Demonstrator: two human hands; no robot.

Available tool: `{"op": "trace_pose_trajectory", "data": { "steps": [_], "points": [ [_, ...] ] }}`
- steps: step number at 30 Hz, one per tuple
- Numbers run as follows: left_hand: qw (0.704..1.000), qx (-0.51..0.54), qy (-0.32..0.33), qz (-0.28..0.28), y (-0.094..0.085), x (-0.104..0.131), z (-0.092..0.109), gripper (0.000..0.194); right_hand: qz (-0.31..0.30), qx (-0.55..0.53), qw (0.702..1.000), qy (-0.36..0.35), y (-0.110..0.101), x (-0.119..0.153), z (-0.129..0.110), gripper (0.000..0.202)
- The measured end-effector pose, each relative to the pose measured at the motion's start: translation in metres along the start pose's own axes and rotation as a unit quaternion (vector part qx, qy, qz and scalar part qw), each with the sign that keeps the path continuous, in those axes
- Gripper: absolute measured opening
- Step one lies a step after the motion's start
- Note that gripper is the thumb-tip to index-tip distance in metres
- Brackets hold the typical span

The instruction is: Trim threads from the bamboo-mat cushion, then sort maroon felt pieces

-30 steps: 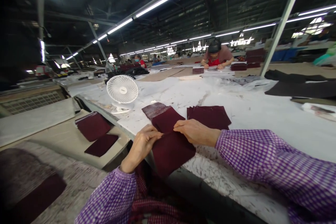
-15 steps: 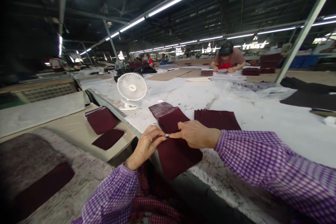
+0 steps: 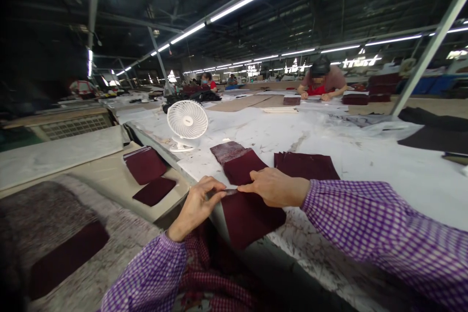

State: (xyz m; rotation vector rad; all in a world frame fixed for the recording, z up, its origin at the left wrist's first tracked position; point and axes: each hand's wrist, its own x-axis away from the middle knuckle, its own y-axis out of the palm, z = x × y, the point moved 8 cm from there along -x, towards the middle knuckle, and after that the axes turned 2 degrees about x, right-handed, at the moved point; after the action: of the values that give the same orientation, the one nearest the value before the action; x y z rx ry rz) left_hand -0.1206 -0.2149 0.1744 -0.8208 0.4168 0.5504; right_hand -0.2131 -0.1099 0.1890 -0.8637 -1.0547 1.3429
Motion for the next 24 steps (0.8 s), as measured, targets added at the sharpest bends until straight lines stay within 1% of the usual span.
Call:
{"op": "trace_pose_trajectory", "data": {
  "steps": [4,10,12,14,16,19,21,24],
  "points": [
    [0.999,-0.042,0.029,0.009,0.002,0.003,0.005,0.014,-0.010,-0.001,1.000,-0.010,-0.001,0.000,-0.001,0.064],
    [0.984,-0.095,0.148,0.040,0.007,0.017,0.009,0.018,-0.010,0.023,0.999,-0.027,-0.006,-0.004,-0.004,0.070],
    [0.981,-0.091,0.167,0.046,0.006,0.020,0.008,0.018,-0.018,0.046,0.998,-0.031,-0.007,-0.007,-0.008,0.072],
    [0.982,-0.069,0.169,0.045,0.004,0.020,0.006,0.017,-0.026,0.069,0.997,-0.024,-0.008,-0.010,-0.012,0.073],
    [0.987,-0.028,0.154,0.034,0.000,0.018,0.003,0.017,-0.022,0.084,0.996,-0.017,-0.009,-0.013,-0.017,0.072],
    [0.993,0.027,0.112,0.010,-0.005,0.016,-0.002,0.018,0.011,0.096,0.995,-0.014,-0.011,-0.015,-0.024,0.070],
    [0.995,0.028,0.099,0.001,-0.006,0.018,-0.003,0.018,0.032,0.102,0.994,-0.011,-0.011,-0.016,-0.028,0.067],
    [0.994,0.009,0.105,-0.002,-0.006,0.022,0.000,0.024,0.053,0.094,0.994,0.005,-0.010,-0.015,-0.028,0.060]
  ]
}}
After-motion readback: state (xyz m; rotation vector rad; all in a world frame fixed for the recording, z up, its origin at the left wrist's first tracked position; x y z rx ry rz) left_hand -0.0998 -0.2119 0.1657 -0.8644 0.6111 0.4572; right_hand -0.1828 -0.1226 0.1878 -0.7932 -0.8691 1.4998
